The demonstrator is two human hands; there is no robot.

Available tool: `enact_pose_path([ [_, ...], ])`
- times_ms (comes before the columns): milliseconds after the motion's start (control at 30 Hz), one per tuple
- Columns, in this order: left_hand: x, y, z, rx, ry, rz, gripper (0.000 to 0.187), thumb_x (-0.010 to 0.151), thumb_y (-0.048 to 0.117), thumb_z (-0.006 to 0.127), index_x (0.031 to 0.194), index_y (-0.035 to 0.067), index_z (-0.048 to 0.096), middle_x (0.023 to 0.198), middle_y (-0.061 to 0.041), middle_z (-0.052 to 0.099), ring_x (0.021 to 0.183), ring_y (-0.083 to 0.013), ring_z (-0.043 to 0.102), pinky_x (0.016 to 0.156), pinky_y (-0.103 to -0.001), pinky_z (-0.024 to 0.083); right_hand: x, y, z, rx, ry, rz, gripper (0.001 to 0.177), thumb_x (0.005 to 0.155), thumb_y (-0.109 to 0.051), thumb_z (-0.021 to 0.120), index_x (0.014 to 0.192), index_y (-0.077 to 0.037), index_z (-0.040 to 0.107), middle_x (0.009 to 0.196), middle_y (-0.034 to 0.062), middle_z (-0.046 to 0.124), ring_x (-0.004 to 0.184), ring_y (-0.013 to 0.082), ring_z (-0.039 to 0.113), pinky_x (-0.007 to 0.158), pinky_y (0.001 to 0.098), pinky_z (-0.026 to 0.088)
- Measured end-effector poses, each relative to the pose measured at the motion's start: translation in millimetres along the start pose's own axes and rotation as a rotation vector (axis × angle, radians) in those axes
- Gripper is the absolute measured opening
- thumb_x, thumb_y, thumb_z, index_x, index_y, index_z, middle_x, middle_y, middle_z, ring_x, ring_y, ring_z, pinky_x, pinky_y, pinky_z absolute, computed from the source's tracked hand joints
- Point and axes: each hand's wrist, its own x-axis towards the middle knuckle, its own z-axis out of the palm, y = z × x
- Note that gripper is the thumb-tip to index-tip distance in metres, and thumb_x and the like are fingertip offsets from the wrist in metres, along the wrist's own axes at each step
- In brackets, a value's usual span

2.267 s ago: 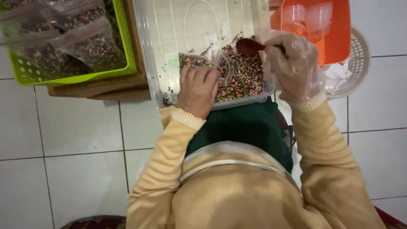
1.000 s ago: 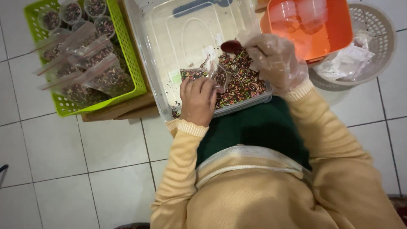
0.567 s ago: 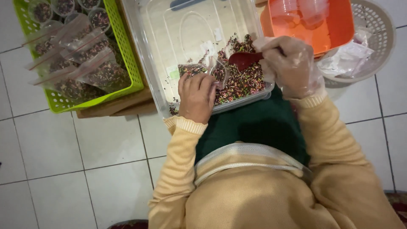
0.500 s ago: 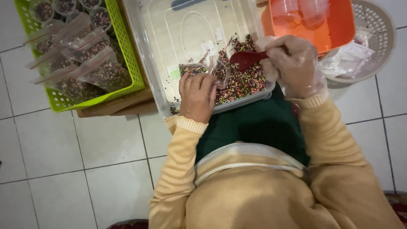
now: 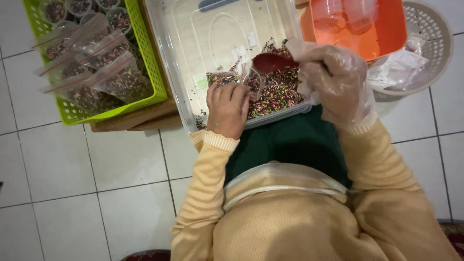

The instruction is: The person fills small plastic bags with colorful sprinkles from a large bin using a small red scoop. They place the filled bags into a green basket.

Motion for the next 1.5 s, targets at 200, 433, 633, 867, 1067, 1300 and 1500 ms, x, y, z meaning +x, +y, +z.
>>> enact_pose_path([
  [200, 0, 0, 0, 0.013, -0.011, -0.010, 0.020, 0.091, 0.013, 0.075, 0.108, 0.016, 0.064, 0.109, -0.006, 0.066, 0.102, -0.0281, 0.063, 0.112, -0.051, 0.034, 9, 53, 11, -0.076, 0.007, -0.173, 0.014, 0.111, 0.017, 0.050, 0.105, 0.013, 0.062, 0.076, 0.0190, 0.065, 0.054, 0.0165, 0.065, 0.037, 0.0241, 0.046],
  [433, 0, 0, 1, 0.009, 0.002, -0.003, 0.019, 0.092, 0.013, 0.075, 0.108, 0.014, 0.065, 0.110, -0.008, 0.066, 0.103, -0.0293, 0.062, 0.112, -0.051, 0.034, 18, 59, 26, 0.047, -0.042, -0.108, 0.012, 0.107, 0.021, 0.053, 0.105, 0.017, 0.064, 0.078, 0.0252, 0.066, 0.058, 0.0218, 0.071, 0.037, 0.0218, 0.053],
  [633, 1, 2, -2, -0.014, -0.014, -0.014, 0.020, 0.091, 0.011, 0.076, 0.108, 0.014, 0.065, 0.110, -0.007, 0.066, 0.103, -0.0286, 0.063, 0.113, -0.051, 0.034, 12, 44, 12, 0.070, -0.116, -0.006, 0.013, 0.111, 0.012, 0.050, 0.109, 0.011, 0.062, 0.080, 0.0222, 0.067, 0.057, 0.0184, 0.070, 0.036, 0.0227, 0.052],
  [867, -1, -1, 1, -0.011, -0.027, -0.011, 0.019, 0.093, 0.012, 0.072, 0.111, 0.014, 0.064, 0.111, -0.008, 0.065, 0.104, -0.0292, 0.062, 0.113, -0.049, 0.032, -6, 43, 3, 0.126, -0.030, 0.131, 0.016, 0.112, 0.016, 0.050, 0.100, 0.016, 0.061, 0.065, 0.0186, 0.063, 0.049, 0.0187, 0.064, 0.038, 0.0238, 0.052],
  [1067, -2, -1, 4, 0.003, -0.039, -0.023, 0.027, 0.089, 0.011, 0.075, 0.112, 0.014, 0.063, 0.112, -0.009, 0.064, 0.105, -0.0309, 0.062, 0.114, -0.053, 0.033, -16, 46, -9, 0.044, 0.122, 0.160, 0.009, 0.107, 0.018, 0.059, 0.104, 0.013, 0.066, 0.089, 0.0209, 0.068, 0.073, 0.0233, 0.068, 0.061, 0.0275, 0.055],
  [1300, -2, -4, 7, -0.013, -0.005, -0.003, 0.023, 0.090, 0.009, 0.072, 0.111, 0.014, 0.063, 0.110, -0.008, 0.064, 0.098, -0.0305, 0.062, 0.111, -0.054, 0.035, -2, 4, 2, -0.002, 0.025, -0.095, 0.012, 0.104, 0.021, 0.056, 0.100, 0.014, 0.064, 0.075, 0.0181, 0.066, 0.060, 0.0213, 0.064, 0.054, 0.0290, 0.052],
  [1500, -1, -2, 5, 0.011, 0.015, 0.014, 0.023, 0.089, 0.011, 0.074, 0.109, 0.015, 0.064, 0.107, -0.006, 0.064, 0.093, -0.0294, 0.061, 0.108, -0.052, 0.038, 12, 47, 10, -0.208, -0.020, -0.236, 0.013, 0.111, 0.023, 0.056, 0.102, 0.016, 0.064, 0.080, 0.0222, 0.068, 0.062, 0.0229, 0.069, 0.051, 0.0297, 0.056],
])
